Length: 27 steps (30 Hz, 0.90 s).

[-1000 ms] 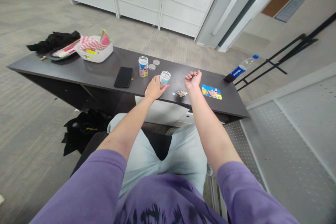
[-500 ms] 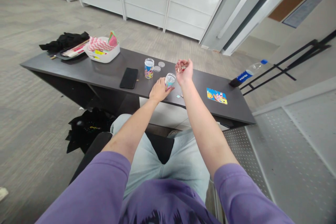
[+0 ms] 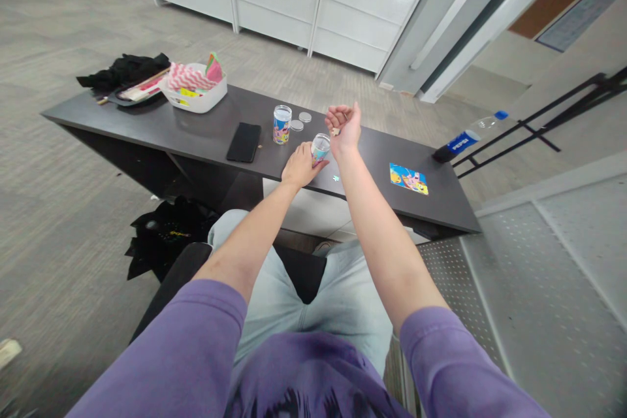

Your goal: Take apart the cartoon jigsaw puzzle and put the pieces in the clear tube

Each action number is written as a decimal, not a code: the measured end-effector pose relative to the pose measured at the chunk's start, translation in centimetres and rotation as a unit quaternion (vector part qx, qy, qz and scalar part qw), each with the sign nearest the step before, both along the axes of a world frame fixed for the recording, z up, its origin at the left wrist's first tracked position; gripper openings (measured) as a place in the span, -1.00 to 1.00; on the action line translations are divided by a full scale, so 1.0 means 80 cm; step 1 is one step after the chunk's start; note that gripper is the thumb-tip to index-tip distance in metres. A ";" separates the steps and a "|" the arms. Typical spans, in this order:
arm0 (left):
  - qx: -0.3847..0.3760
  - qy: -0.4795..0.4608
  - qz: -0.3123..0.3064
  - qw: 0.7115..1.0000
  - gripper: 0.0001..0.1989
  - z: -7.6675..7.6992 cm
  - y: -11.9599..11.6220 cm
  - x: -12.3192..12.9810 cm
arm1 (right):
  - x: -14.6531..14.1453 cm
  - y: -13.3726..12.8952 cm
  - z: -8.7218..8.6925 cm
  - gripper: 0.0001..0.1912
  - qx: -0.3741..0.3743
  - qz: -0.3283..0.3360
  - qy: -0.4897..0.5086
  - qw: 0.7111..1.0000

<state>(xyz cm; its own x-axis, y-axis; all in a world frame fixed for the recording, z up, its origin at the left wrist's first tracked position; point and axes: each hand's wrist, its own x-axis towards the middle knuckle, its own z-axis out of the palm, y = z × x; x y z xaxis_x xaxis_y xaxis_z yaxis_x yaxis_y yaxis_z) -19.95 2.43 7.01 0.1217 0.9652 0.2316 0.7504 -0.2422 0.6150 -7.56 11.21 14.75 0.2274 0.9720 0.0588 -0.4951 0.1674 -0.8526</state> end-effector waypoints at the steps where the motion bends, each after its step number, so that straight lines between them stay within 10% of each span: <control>1: 0.004 0.001 0.003 1.000 -0.52 -0.002 0.001 0.001 | -0.001 0.000 -0.001 -0.29 0.003 -0.009 -0.002 1.000; 12: 0.026 0.010 0.011 1.000 -0.56 -0.010 0.006 0.002 | 0.045 -0.007 -0.003 -0.28 0.061 -0.061 -0.220 0.972; 20: 0.026 0.002 0.015 1.000 -0.54 -0.014 0.006 0.003 | 0.181 -0.107 -0.044 -0.67 -0.089 0.016 -0.621 0.778; 27: 0.030 0.000 0.020 0.999 -0.52 -0.014 0.005 0.001 | 0.189 -0.148 -0.076 -0.61 -0.158 0.056 -0.745 0.645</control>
<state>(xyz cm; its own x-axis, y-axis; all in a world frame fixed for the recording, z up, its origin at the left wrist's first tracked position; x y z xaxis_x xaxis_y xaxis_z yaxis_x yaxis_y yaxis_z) -19.83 2.85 5.90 0.0838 0.9539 0.2883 0.7600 -0.2483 0.6006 7.56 -0.59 8.66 0.0739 0.9945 -0.0747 0.9206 -0.0969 -0.3782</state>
